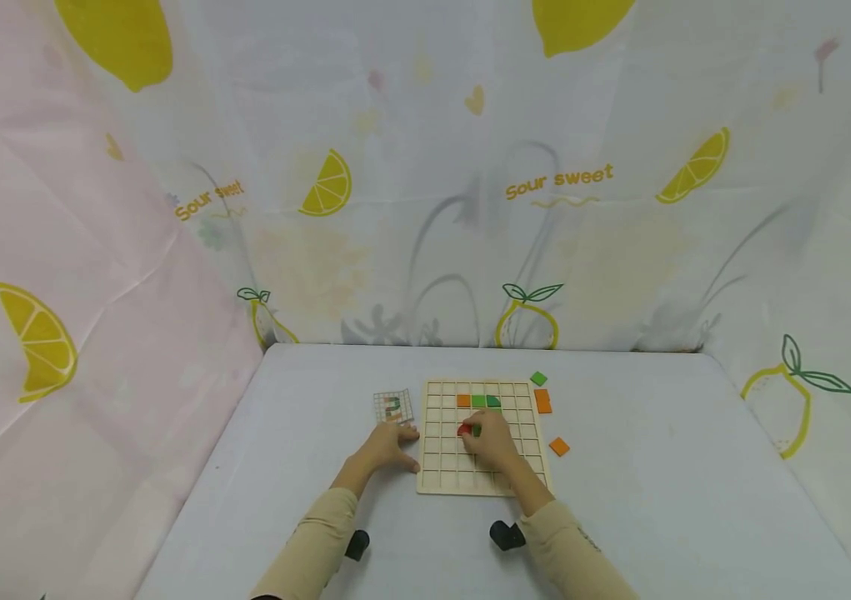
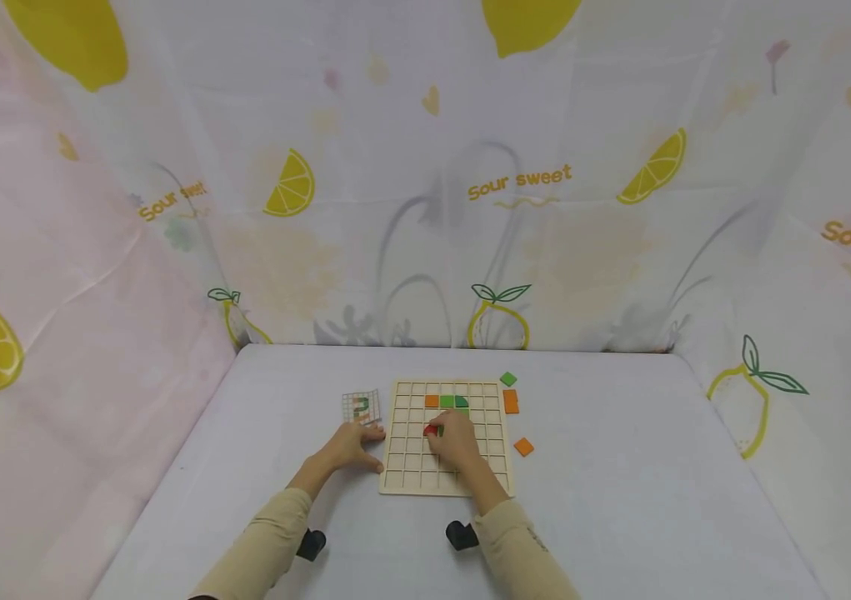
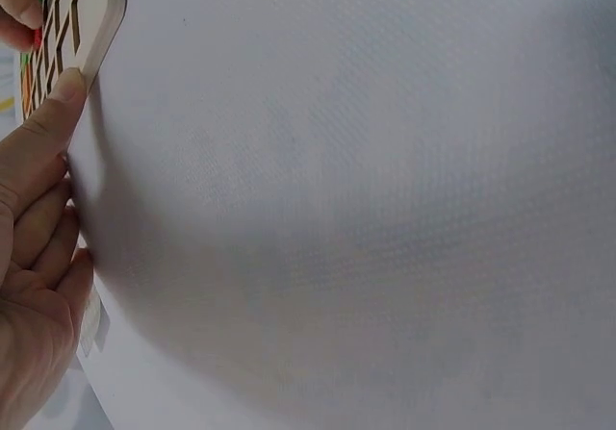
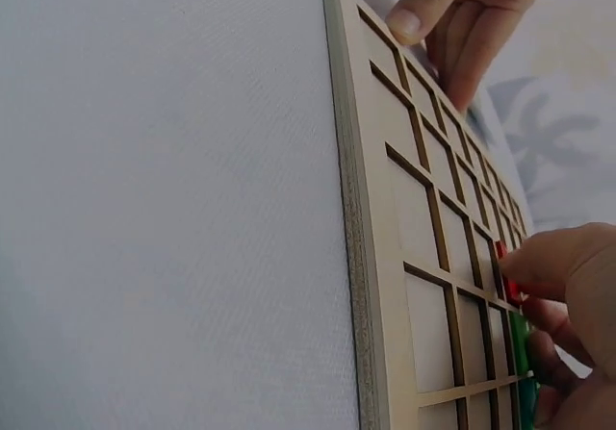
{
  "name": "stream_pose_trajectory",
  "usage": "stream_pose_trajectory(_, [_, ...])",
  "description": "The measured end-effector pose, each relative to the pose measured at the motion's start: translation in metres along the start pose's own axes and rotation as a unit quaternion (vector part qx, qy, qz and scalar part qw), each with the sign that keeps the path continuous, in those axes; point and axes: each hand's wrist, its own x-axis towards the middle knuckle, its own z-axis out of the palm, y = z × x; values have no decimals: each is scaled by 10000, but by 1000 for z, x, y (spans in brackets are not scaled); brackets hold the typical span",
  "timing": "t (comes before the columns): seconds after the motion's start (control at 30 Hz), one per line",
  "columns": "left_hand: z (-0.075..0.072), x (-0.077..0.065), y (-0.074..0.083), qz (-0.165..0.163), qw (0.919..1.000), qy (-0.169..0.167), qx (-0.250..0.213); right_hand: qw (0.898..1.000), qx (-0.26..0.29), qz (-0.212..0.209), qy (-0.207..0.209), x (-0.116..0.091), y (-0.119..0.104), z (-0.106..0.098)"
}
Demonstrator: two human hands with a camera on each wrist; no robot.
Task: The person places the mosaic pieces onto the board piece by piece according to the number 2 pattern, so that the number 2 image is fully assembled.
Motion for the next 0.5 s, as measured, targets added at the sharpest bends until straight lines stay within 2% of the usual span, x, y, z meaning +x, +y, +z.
stream_pose_trajectory(0.1, [0,-1,-1,-12,10000,22,-21,9987,-408,-200,240,1,-1,4])
stream_pose_trajectory(0.17, [0,-1,-1,12,10000,51,4,9955,-642,-420,563,0,0,9])
stream_pose_trajectory(0.27, [2,0,-3,3,10000,73,-52,9881,-805,-682,1121,-2,3,16])
stream_pose_trajectory(0.33, [3,0,-3,34,9999,83,-58,9847,-794,-769,1344,-4,3,18])
stream_pose_trajectory(0.43, [2,0,-2,-27,9999,66,-143,9824,-817,-794,1481,-5,2,18])
stream_pose_trajectory(0.5, [2,0,-1,-31,9999,59,-124,9839,-897,-668,1391,-6,-1,15])
